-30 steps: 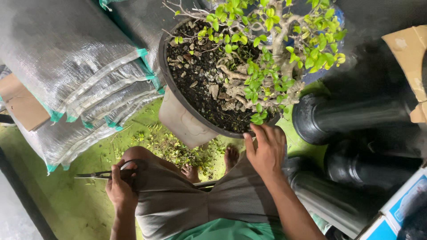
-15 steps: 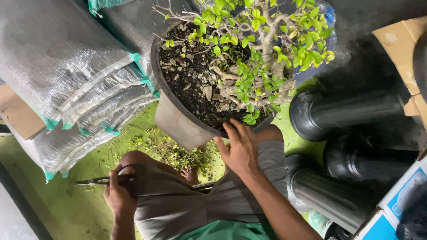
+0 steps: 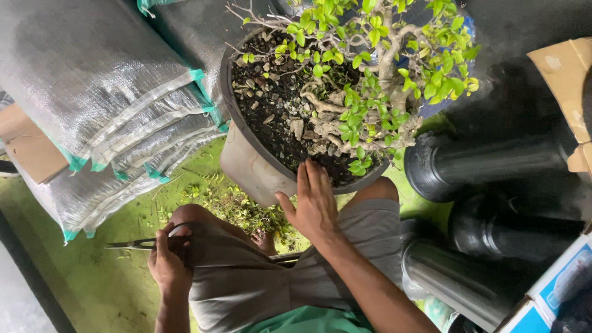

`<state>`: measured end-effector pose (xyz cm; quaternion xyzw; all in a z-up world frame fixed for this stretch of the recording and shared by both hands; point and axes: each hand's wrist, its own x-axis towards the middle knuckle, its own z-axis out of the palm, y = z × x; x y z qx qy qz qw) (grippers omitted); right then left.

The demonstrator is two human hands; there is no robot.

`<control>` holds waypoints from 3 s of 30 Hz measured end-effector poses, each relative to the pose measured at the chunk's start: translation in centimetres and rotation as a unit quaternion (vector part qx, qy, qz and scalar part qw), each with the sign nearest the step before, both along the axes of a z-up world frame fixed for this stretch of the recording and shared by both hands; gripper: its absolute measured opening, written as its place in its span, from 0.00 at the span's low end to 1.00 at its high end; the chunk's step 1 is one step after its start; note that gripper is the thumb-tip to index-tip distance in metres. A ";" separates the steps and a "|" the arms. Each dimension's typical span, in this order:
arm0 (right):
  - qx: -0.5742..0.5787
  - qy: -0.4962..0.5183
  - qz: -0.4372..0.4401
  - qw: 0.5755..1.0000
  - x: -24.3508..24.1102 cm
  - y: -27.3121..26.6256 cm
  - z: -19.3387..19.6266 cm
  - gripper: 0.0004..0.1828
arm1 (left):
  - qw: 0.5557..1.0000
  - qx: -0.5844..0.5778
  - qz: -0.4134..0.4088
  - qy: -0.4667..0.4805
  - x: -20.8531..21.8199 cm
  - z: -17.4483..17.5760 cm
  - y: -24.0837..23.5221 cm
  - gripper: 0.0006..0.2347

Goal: The person trims a potted bonsai tree using shears, cutting small branches and leaves while occasionally rotating the pot to access different areas. The person also removes loose debris from the soil surface by hand.

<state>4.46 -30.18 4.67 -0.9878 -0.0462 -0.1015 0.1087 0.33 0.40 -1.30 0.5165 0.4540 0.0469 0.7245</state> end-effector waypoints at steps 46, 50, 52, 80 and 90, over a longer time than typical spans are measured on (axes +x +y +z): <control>0.021 -0.084 0.086 0.993 4.5 0.9 1.9 0.35 | 1.000 -0.019 0.023 0.007 -0.6 -1.0 0.6 0.15; -0.084 0.025 0.059 0.994 5.4 2.2 1.8 0.51 | 0.998 -0.044 0.024 -0.034 -0.4 -2.7 0.9 0.15; -0.101 0.019 0.048 0.994 6.6 3.1 2.8 0.50 | 0.998 -0.036 0.020 -0.047 -0.6 -2.7 0.9 0.15; -0.012 0.018 0.082 0.996 17.9 0.4 -0.8 0.10 | 0.998 -0.032 0.044 -0.036 -0.8 -3.6 1.2 0.15; 0.277 0.018 -0.039 0.960 18.5 1.1 3.9 0.04 | 0.997 -0.048 0.031 -0.059 -0.8 -3.8 1.2 0.16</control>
